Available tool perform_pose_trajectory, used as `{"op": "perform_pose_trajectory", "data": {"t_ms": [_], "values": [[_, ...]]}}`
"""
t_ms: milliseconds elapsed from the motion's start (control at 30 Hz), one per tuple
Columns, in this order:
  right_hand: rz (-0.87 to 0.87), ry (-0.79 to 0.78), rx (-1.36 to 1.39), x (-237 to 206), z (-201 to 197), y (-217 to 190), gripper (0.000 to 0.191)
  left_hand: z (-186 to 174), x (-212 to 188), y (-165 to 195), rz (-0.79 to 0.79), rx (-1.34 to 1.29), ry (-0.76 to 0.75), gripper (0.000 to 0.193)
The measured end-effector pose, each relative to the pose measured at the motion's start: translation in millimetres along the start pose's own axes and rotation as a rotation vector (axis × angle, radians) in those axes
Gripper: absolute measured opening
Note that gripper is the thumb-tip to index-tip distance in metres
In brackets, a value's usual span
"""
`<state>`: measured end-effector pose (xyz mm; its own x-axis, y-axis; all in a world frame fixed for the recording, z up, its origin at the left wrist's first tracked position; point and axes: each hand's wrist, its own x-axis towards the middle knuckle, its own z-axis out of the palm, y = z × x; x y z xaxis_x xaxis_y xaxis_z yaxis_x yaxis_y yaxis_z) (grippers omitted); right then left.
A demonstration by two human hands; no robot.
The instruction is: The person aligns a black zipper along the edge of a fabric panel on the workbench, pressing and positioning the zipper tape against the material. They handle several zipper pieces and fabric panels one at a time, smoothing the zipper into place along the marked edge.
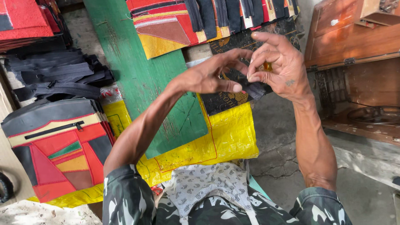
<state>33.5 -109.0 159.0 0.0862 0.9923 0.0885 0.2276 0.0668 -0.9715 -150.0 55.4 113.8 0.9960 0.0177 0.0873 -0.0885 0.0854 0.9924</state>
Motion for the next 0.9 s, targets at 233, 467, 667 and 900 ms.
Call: {"op": "perform_pose_trajectory", "data": {"t_ms": [233, 467, 667, 900], "values": [[-0.013, -0.138, 0.193, -4.0, 2.4, -3.8, 0.078, -15.6, 21.4, -31.7, 0.062, -0.357, -0.411, 0.066], [-0.001, -0.112, 0.103, -6.3, 0.4, -11.8, 0.071, -2.2, 26.7, -37.5, -0.051, -0.339, -0.343, 0.052], [-0.294, 0.04, -0.666, -9.2, -5.6, -5.5, 0.056, 22.5, 18.8, -23.5, -0.142, 0.005, 0.187, 0.037], [-0.32, 0.639, -0.44, -29.8, 32.6, 23.8, 0.053, 50.9, 12.2, -14.6, 0.247, 0.609, 0.808, 0.043]]}}
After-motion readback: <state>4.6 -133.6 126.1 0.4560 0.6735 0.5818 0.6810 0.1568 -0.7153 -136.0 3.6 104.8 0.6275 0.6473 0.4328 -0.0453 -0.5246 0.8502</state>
